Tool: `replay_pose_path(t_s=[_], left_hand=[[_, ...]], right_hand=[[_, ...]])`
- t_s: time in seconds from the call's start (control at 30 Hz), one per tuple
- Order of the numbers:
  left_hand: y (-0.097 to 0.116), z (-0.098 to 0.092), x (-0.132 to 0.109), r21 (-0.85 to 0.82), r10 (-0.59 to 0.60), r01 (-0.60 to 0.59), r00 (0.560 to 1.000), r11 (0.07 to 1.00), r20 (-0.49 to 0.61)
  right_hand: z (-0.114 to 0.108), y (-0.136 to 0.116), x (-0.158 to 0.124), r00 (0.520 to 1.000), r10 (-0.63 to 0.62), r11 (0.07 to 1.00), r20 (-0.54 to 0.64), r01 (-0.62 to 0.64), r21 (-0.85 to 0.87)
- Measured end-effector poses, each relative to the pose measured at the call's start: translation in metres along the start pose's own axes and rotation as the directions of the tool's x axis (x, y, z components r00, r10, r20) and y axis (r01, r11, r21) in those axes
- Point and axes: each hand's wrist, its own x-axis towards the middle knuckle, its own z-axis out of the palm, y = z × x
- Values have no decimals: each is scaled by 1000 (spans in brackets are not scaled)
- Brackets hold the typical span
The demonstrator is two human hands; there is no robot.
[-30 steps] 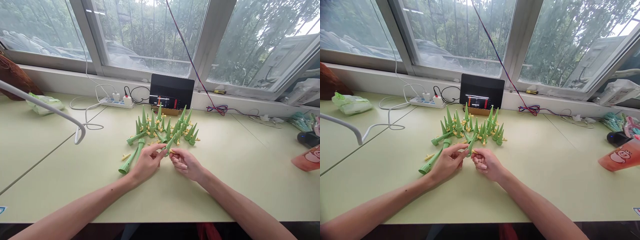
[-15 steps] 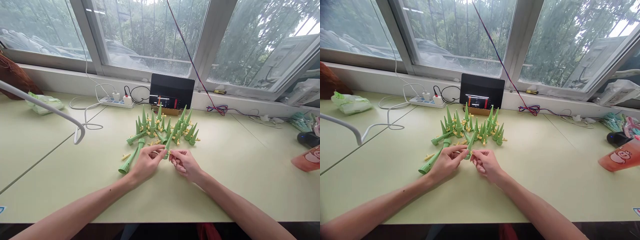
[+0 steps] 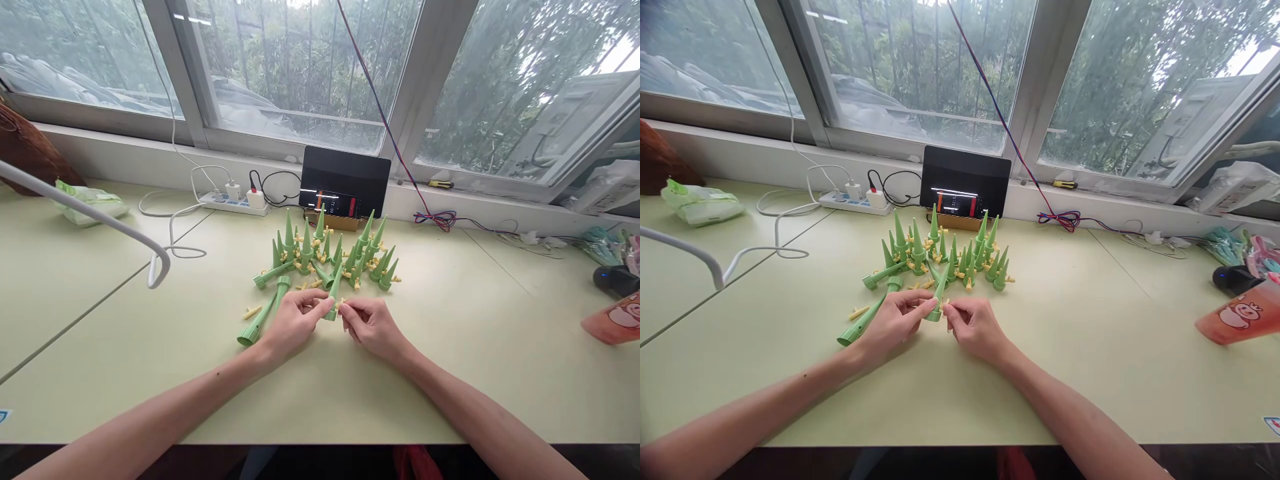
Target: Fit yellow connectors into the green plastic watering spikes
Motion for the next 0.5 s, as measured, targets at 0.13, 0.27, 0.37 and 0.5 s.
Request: replay_pose_path(t_s=[0.13, 0.27, 0.37, 0.5], left_hand=[[0, -1, 0, -11, -42, 42, 999, 999, 29], [-2, -1, 0, -27, -83, 84, 996, 996, 45], [-3, -2, 0, -46, -94, 97, 994, 994, 56], [-3, -2, 0, -54, -96, 100, 993, 994, 66]], right_hand=[[-2, 3, 2, 989, -145, 977, -24, 140, -161], [-2, 6, 3, 969, -244, 943, -28, 231, -240], [-3, 7, 4, 963, -268, 930, -22, 253, -267], [-3, 9, 4, 959, -284, 921, -13, 269, -283]])
